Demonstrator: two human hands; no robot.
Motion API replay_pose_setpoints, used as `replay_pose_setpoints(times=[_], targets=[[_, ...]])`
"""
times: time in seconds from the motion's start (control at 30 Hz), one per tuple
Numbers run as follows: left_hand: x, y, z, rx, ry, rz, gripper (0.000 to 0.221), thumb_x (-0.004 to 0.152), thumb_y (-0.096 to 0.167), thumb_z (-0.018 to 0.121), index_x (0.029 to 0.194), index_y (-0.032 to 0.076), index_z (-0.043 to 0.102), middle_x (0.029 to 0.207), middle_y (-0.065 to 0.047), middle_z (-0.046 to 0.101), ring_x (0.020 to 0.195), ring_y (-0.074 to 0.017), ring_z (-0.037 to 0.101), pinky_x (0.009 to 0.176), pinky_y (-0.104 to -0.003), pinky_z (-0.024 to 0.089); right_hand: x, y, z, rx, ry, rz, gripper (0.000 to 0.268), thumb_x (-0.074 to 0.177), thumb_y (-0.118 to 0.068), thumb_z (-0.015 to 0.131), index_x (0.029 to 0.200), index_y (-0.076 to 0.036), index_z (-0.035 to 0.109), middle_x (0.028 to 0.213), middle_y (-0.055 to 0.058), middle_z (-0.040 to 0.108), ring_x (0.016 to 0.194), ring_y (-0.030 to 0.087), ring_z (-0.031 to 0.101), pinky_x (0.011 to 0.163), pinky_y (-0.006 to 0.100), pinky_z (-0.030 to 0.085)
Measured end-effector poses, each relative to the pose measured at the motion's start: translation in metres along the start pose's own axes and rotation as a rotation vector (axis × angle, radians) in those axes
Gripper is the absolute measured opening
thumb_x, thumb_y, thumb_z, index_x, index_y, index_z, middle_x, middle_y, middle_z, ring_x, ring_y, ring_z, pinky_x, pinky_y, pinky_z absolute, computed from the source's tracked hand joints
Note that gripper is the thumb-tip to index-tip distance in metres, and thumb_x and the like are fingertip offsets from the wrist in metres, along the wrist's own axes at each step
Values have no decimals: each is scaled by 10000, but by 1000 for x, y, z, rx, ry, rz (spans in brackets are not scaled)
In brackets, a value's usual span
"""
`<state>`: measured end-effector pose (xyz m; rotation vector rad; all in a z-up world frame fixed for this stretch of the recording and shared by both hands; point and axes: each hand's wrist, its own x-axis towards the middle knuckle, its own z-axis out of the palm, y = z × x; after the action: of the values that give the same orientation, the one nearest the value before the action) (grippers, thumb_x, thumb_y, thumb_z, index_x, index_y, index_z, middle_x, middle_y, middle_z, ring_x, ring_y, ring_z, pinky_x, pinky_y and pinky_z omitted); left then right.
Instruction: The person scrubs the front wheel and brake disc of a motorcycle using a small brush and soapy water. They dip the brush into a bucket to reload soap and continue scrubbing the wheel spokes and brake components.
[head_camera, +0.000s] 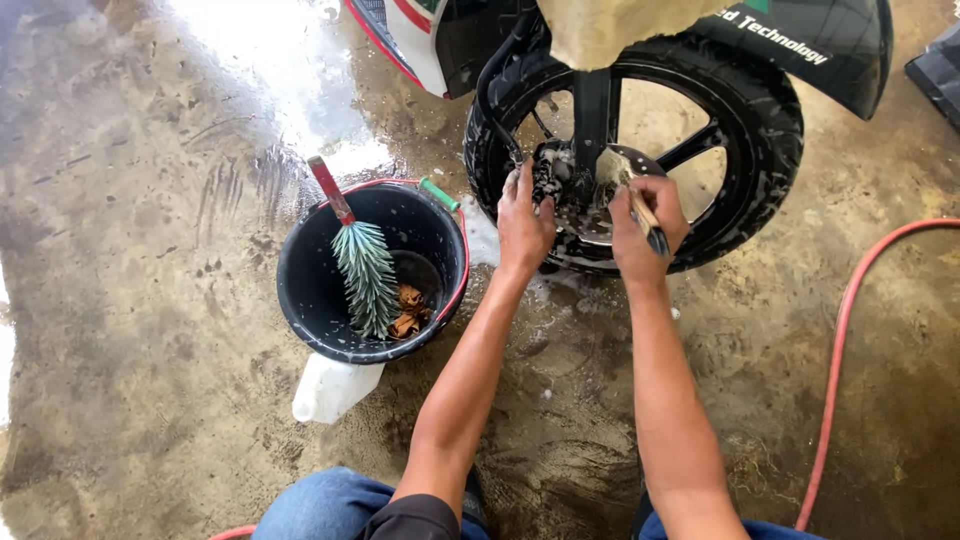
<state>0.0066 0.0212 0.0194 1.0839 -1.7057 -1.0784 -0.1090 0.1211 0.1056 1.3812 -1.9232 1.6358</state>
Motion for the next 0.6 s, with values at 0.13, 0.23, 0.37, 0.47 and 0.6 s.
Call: replay_pose_setpoints(times=[0.13, 0.23, 0.37, 0.47, 0.6], targets=[[-9, 23, 5, 253, 10, 39, 876, 947, 141, 675, 1687, 226, 214, 1687, -339, 106, 1519, -573, 180, 1207, -696, 211, 5, 8, -20, 132, -324, 129, 68, 1012, 25, 702, 1025, -31, 666, 862, 159, 702, 883, 392, 699, 763, 434, 540], [-11, 34, 10, 348, -36, 145, 901, 946, 169, 718, 1681, 126, 200, 1721, -317, -23, 1575, -531, -11, 1271, -626, 41, -2, 8, -4, 48, -204, 66, 135, 975, 58, 728, 1082, -22, 708, 867, 250, 707, 892, 473, 701, 651, 466, 539], [-1, 23, 24, 500, -103, 366, 1007, 936, 338, 802, 1667, 11, 193, 1735, -278, 88, 1599, -514, 63, 1321, -594, 46, 27, -1, 13, 191, -149, 20, 109, 1001, 73, 725, 1076, -6, 733, 891, 199, 741, 811, 264, 730, 667, 367, 579], [3, 13, 25, 488, -93, 350, 1014, 928, 404, 781, 1670, 27, 203, 1725, -261, 190, 1599, -506, 114, 1316, -596, 83, 26, -19, -11, 155, -331, 94, 101, 1064, 68, 614, 974, 39, 651, 954, 156, 705, 1108, 269, 677, 1073, 436, 444], [4, 9, 21, 451, -57, 417, 1071, 869, 321, 855, 1675, 32, 211, 1741, -209, 185, 1602, -460, 155, 1333, -539, 110, -3, 36, -10, 83, -280, 138, 139, 916, -12, 779, 949, -141, 737, 799, 102, 705, 943, 250, 743, 875, 377, 539]])
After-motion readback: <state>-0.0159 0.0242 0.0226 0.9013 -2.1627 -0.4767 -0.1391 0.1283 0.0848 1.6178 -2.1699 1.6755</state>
